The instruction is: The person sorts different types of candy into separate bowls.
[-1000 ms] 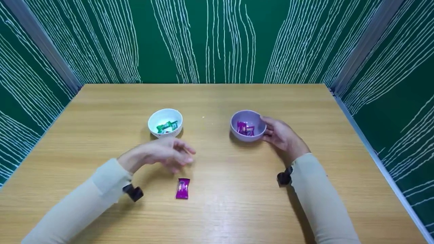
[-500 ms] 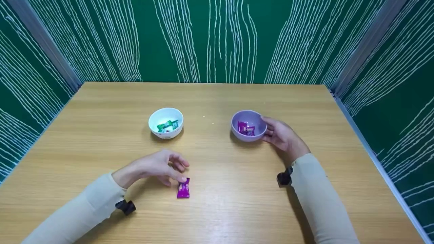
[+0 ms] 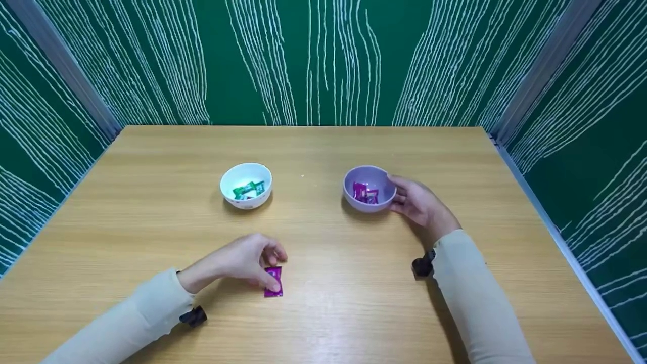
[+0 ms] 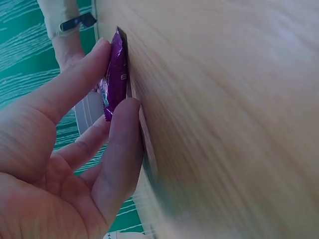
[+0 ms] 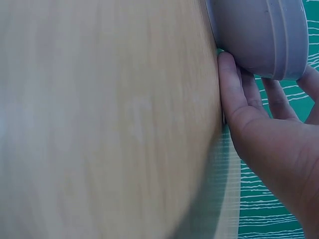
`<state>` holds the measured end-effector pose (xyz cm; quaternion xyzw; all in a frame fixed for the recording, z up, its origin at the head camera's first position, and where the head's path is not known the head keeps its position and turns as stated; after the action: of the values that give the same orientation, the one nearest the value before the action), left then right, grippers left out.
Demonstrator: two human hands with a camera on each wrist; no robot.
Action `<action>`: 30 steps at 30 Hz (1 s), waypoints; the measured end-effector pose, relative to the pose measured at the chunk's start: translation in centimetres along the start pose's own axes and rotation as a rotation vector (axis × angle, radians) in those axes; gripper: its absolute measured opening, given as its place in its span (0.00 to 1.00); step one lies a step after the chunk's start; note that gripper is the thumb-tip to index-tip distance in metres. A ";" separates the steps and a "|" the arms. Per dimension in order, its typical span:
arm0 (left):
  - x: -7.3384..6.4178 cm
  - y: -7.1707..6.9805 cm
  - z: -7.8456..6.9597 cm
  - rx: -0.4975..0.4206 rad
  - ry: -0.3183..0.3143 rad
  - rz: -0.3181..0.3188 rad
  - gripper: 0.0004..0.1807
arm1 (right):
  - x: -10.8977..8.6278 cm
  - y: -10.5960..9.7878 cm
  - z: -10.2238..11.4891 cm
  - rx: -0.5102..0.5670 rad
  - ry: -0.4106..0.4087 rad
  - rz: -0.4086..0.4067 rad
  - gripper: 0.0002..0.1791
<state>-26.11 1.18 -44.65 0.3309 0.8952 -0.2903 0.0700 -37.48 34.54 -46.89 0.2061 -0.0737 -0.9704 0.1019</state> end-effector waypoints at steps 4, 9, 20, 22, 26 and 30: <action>0.1 0.2 0.0 -0.005 0.004 0.013 0.25 | 0.0 0.0 -0.1 -0.002 -0.006 0.006 0.15; 0.3 0.3 0.0 -0.027 0.009 0.035 0.24 | -0.1 0.0 -0.1 0.011 0.006 0.004 0.16; 0.4 1.0 0.8 -0.240 0.017 0.231 0.10 | -0.1 0.1 -0.1 0.009 0.005 0.005 0.15; 0.3 1.2 0.7 -0.255 0.016 0.259 0.08 | 0.0 0.1 0.0 0.010 -0.001 0.006 0.14; 0.2 1.6 0.7 -0.270 -0.002 0.292 0.07 | 0.0 0.1 0.0 0.018 0.000 -0.001 0.15; 0.3 1.7 1.0 -0.295 -0.027 0.297 0.07 | -0.1 0.1 -0.1 0.004 0.007 -0.007 0.17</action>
<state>-25.29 1.84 -46.37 0.4413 0.8684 -0.1471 0.1717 -37.36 34.45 -46.96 0.2100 -0.0745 -0.9699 0.0986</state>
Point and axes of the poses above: each hand's wrist, its own x-axis towards the middle knuckle, its own y-axis out of the palm, z = x × y, the point moved 9 cm from there along x, towards the middle knuckle, and after that the axes turned 8 degrees about -x, right-handed, at the moved point
